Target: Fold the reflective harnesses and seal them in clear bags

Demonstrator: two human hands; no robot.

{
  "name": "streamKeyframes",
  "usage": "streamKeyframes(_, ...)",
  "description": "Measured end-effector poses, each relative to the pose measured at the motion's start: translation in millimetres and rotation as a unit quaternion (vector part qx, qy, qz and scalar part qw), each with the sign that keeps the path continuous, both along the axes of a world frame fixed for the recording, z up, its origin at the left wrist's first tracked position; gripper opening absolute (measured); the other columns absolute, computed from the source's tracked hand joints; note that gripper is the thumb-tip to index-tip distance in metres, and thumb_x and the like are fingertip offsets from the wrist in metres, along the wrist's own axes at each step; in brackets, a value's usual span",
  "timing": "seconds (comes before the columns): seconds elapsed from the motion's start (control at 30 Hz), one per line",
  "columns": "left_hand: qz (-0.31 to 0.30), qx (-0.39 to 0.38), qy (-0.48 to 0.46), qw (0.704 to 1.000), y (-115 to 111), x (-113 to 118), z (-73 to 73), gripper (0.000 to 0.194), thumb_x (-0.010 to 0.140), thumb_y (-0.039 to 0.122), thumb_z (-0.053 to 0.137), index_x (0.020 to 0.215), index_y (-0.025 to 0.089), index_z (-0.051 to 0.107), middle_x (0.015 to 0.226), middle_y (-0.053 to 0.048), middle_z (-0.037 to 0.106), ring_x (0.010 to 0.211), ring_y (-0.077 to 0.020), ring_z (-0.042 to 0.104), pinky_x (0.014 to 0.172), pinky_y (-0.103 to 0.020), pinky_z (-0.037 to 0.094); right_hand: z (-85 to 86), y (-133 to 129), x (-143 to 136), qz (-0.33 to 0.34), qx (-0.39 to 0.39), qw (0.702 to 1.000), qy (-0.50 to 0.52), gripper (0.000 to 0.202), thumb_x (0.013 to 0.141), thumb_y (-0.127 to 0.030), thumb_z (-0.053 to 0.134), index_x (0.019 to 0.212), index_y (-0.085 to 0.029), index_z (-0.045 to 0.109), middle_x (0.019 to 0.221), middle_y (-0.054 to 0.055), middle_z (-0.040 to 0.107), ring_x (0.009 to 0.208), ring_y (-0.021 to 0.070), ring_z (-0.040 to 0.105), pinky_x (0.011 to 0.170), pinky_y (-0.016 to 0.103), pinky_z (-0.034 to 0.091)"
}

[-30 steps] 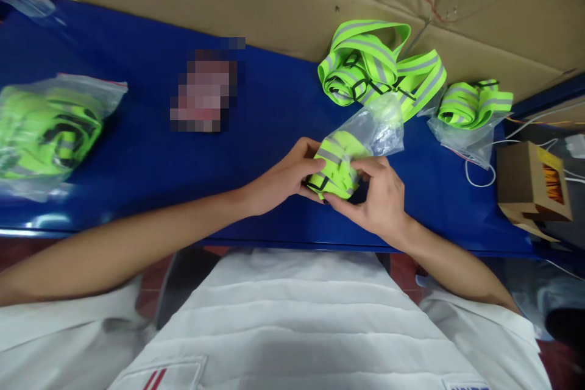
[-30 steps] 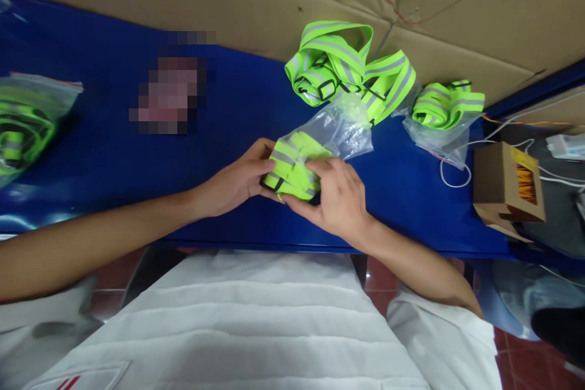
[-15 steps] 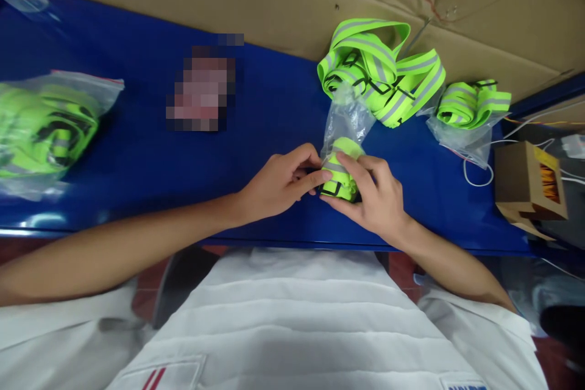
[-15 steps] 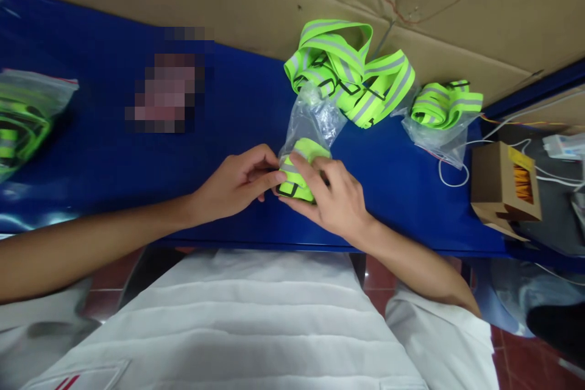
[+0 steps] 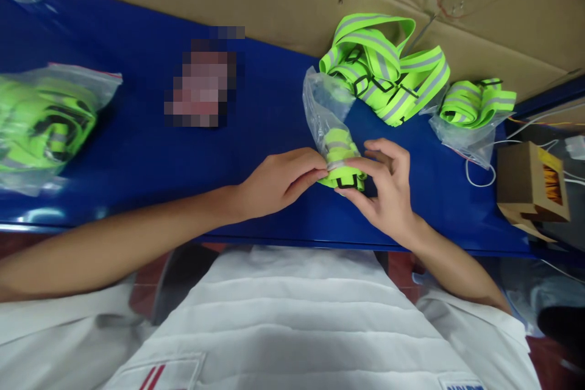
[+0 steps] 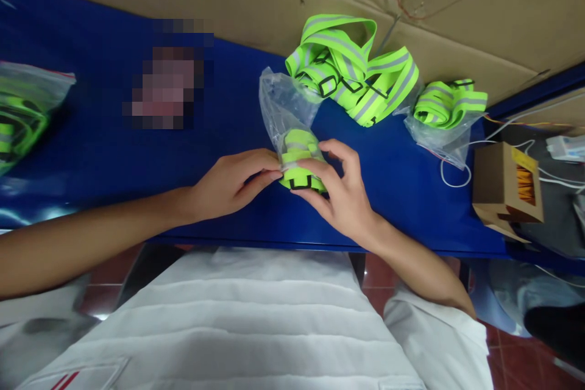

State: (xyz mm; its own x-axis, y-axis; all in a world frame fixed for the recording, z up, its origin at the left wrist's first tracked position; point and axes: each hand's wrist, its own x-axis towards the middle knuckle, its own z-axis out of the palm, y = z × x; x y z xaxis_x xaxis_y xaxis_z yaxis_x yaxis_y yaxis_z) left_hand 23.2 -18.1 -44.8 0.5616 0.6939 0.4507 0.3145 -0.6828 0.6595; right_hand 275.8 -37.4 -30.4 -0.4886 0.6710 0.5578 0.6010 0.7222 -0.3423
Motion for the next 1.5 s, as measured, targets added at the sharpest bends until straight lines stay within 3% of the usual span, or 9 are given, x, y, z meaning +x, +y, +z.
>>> streamKeyframes(0.17,-0.064,0.037,-0.020,0.997,-5.6,2.0,4.6,0.012,0.107,0.026,0.057,0.113,0.017,0.063,0.104,-0.007,0.070,0.094,-0.0162,0.068,0.083,-0.025,0.053,5.2,-1.7,4.7,0.042,-0.023,0.996,0.081,0.037,0.091,-0.026,0.081,0.125,-0.027,0.065,0.112,0.008,0.066,0.105,0.0259,0.068,0.090,0.043,0.059)
streamKeyframes(0.3,-0.040,0.009,-0.066,0.997,-9.8,6.9,1.3,0.048,0.093,0.046,0.077,0.125,0.017,0.057,0.115,-0.011,0.066,0.104,-0.0209,0.066,0.091,-0.032,0.056,-3.6,2.5,3.9,0.022,-0.089,0.975,0.204,0.027,0.089,-0.022,0.082,0.108,-0.027,0.064,0.098,0.003,0.062,0.090,0.0207,0.064,0.077,0.037,0.056)
streamKeyframes(0.43,0.006,-0.036,-0.086,0.996,-3.6,6.6,-3.8,0.031,0.094,0.040,0.077,0.109,0.018,0.061,0.101,-0.005,0.065,0.090,-0.0155,0.065,0.083,-0.027,0.054,-14.1,6.6,1.2,0.027,-0.150,0.963,0.223,0.029,0.089,-0.027,0.083,0.105,-0.028,0.059,0.094,0.001,0.056,0.087,0.0187,0.059,0.075,0.034,0.054)
streamKeyframes(0.6,0.013,-0.034,-0.075,0.997,-1.2,4.2,0.3,0.024,0.097,0.036,0.075,0.091,0.018,0.060,0.085,0.001,0.063,0.076,-0.0114,0.060,0.070,-0.022,0.046,-15.3,3.9,-1.7,0.036,-0.158,0.980,0.114,0.068,0.080,-0.043,0.091,0.134,-0.030,0.052,0.124,0.009,0.053,0.110,0.0256,0.059,0.088,0.042,0.059)
streamKeyframes(0.77,0.008,-0.010,-0.051,0.999,-20.1,7.3,6.3,0.023,0.100,0.032,0.069,0.087,0.020,0.055,0.083,0.001,0.062,0.074,-0.0130,0.059,0.069,-0.023,0.046,-15.4,-3.9,-8.0,0.032,-0.145,0.979,0.141,0.051,0.085,-0.034,0.085,0.124,-0.029,0.053,0.113,0.006,0.055,0.099,0.0219,0.060,0.075,0.035,0.057)
streamKeyframes(0.9,-0.055,0.046,-0.034,0.997,-23.2,4.7,7.4,0.023,0.100,0.037,0.069,0.114,0.020,0.063,0.109,-0.009,0.071,0.101,-0.0196,0.069,0.089,-0.029,0.055,-14.0,0.0,-10.2,0.016,-0.164,0.968,0.189,0.039,0.086,-0.032,0.081,0.109,-0.027,0.050,0.097,0.001,0.053,0.080,0.0160,0.056,0.064,0.028,0.051)
streamKeyframes(1.1,-0.014,-0.002,-0.029,0.999,-2.5,-1.9,-1.0,0.034,0.097,0.033,0.072,0.125,0.018,0.058,0.117,-0.011,0.067,0.100,-0.0187,0.068,0.088,-0.030,0.057,-21.8,21.9,-4.3,-0.058,-0.349,0.885,0.304,0.049,0.078,-0.043,0.086,0.090,-0.026,0.042,0.077,-0.008,0.044,0.062,0.0101,0.044,0.056,0.023,0.048)
streamKeyframes(1.23,-0.007,0.091,0.048,0.995,2.0,-4.5,-6.5,0.055,0.090,0.033,0.081,0.136,0.018,0.056,0.136,-0.019,0.063,0.126,-0.0317,0.063,0.104,-0.044,0.054,-28.8,26.6,-0.3,-0.066,-0.455,0.819,0.343,0.052,0.079,-0.050,0.085,0.095,-0.028,0.041,0.078,-0.008,0.047,0.064,0.0117,0.054,0.059,0.026,0.057)
streamKeyframes(1.5,0.006,0.220,0.182,0.958,19.8,-13.4,-8.2,0.069,0.101,0.021,0.064,0.163,0.025,0.034,0.167,-0.017,0.046,0.158,-0.0312,0.039,0.130,-0.056,0.022,-30.5,13.6,-6.9,0.019,-0.343,0.908,0.242,0.085,0.075,-0.047,0.090,0.141,-0.031,0.039,0.107,0.000,0.057,0.087,0.0175,0.066,0.071,0.031,0.060)
